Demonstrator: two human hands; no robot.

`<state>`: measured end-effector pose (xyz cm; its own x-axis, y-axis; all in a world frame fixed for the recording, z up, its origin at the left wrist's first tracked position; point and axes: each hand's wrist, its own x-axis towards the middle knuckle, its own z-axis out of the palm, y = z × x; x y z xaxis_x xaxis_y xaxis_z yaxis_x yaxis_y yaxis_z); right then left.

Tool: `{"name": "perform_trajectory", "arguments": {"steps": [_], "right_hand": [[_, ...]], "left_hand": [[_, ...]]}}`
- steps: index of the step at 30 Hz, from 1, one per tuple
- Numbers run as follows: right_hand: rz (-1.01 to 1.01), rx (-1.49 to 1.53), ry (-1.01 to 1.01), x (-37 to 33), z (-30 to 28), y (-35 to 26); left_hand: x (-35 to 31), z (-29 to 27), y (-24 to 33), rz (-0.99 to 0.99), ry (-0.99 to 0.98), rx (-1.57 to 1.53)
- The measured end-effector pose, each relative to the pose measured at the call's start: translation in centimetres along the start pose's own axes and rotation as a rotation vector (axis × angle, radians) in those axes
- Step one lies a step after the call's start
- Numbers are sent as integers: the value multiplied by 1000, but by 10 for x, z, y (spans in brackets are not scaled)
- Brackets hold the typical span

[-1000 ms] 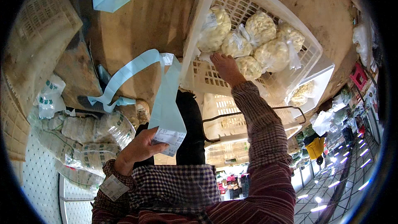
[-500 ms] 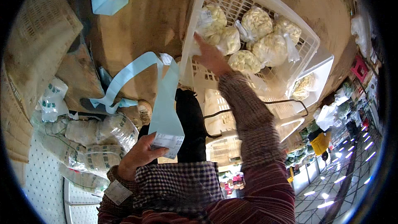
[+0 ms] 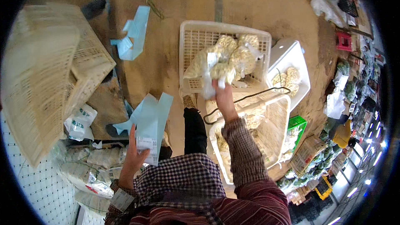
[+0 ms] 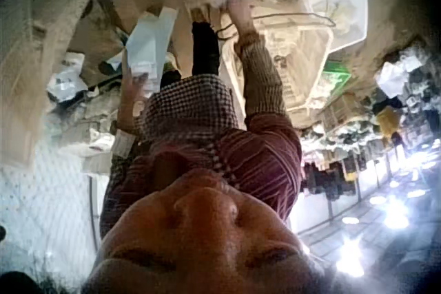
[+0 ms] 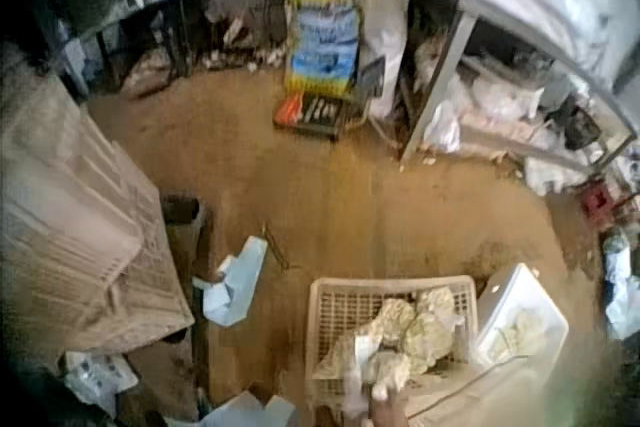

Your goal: The person labels pre-packaged food items by tearing off printed labels from a roll and affixing them to plastic bags and larger sacks. The person handles multiple small bags from a basket and then moves to larger sacks on the floor, applying labels to each.

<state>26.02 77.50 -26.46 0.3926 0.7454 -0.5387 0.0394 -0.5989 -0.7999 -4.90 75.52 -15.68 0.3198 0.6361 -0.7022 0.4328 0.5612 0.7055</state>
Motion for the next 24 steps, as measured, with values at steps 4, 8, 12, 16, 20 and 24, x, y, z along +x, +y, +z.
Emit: {"name": "perform_trajectory", "arguments": {"steps": [4,8,12,16,20,24], "right_hand": [[-73,224,-99,-144,-20,-72],[-333,59,-187,-301,-41,-140],[-280,309,-178,-435,-37,-153],[-74,605,-79,-549,-29,-114],[-94,548,140,-620,-51,-94],[-166,388,95,-655,-79,-73]], "left_hand": [[-36,0,72,367,165,515],[-104,36,150,723,44,1090],[-196,69,131,868,-152,1323],[-263,70,36,1040,-361,1381],[-309,75,10,1041,-415,1558],[-304,85,1,1075,-214,1679]]}}
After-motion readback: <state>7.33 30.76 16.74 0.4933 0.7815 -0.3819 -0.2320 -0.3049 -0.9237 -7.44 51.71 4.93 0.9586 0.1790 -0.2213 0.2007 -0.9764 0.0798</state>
